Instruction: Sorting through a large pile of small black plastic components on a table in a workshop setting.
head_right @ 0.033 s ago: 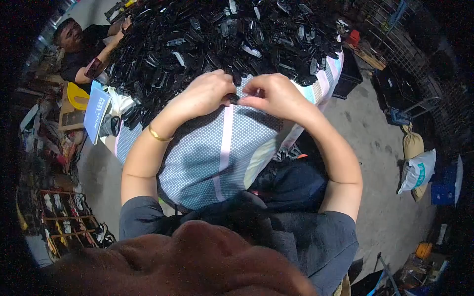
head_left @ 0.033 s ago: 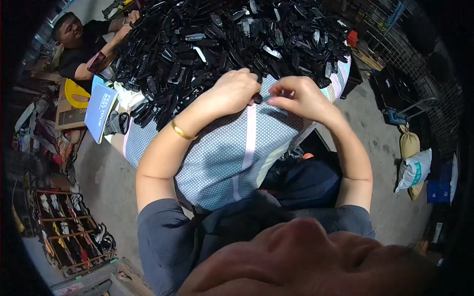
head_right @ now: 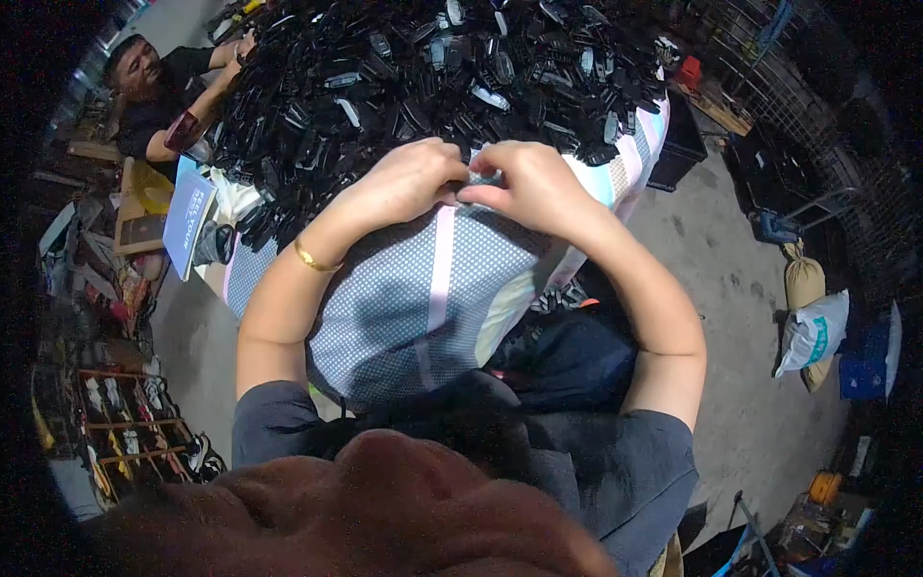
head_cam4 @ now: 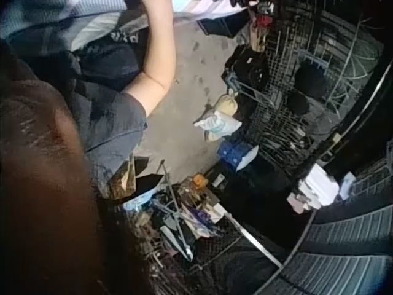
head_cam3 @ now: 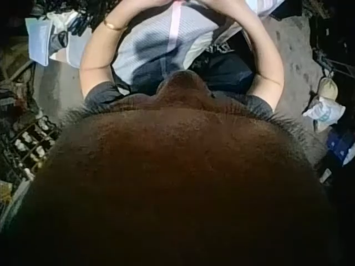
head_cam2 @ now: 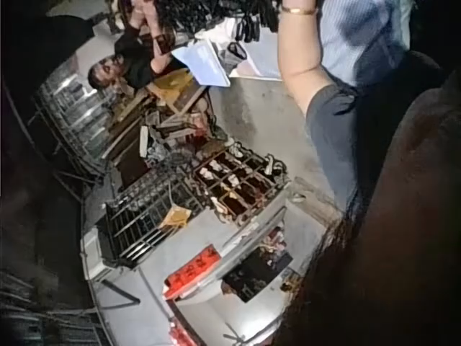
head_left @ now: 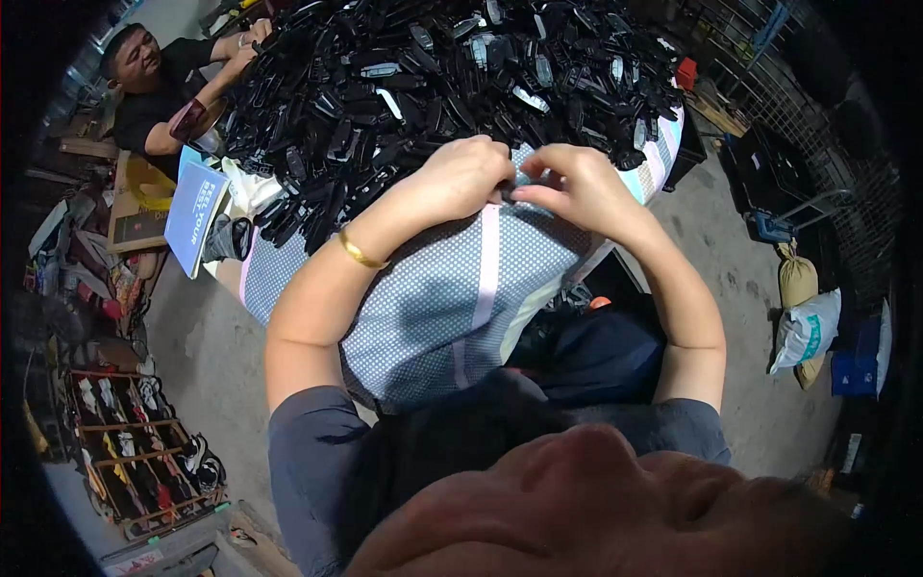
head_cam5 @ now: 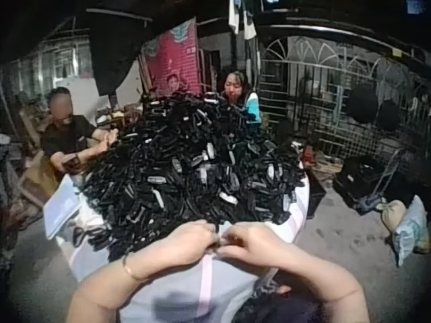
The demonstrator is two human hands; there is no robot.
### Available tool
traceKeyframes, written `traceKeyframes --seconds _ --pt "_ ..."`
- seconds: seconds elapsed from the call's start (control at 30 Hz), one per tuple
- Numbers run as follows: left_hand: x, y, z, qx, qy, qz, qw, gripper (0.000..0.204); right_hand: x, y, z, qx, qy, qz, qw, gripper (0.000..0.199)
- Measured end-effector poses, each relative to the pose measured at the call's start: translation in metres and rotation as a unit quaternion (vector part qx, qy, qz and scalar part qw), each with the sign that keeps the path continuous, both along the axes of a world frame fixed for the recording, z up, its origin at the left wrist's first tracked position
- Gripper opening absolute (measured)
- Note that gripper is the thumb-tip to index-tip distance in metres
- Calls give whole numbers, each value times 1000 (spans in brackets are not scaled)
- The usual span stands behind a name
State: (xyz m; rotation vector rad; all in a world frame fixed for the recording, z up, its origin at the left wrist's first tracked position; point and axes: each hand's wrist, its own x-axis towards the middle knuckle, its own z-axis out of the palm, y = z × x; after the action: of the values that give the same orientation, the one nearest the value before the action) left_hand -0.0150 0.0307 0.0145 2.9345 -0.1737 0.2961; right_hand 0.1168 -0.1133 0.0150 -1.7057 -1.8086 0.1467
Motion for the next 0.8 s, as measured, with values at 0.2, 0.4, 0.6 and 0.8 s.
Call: traceKeyframes --seconds 0.2,0.4,0.6,0.8 --pt "7 18 -3 -209 -1 54 976 27 -2 21 -33 45 -33 -67 996 35" --pt "3 21 12 -136 -89 95 982 21 14 4 -17 -33 -122 -41 991 24" --pt "13 -1 -16 155 -118 67 979 25 18 -10 -6 -121 -180 -42 975 23" --pt "17 -10 -21 205 -110 67 970 11 22 -14 -1 -139 -159 -44 977 24"
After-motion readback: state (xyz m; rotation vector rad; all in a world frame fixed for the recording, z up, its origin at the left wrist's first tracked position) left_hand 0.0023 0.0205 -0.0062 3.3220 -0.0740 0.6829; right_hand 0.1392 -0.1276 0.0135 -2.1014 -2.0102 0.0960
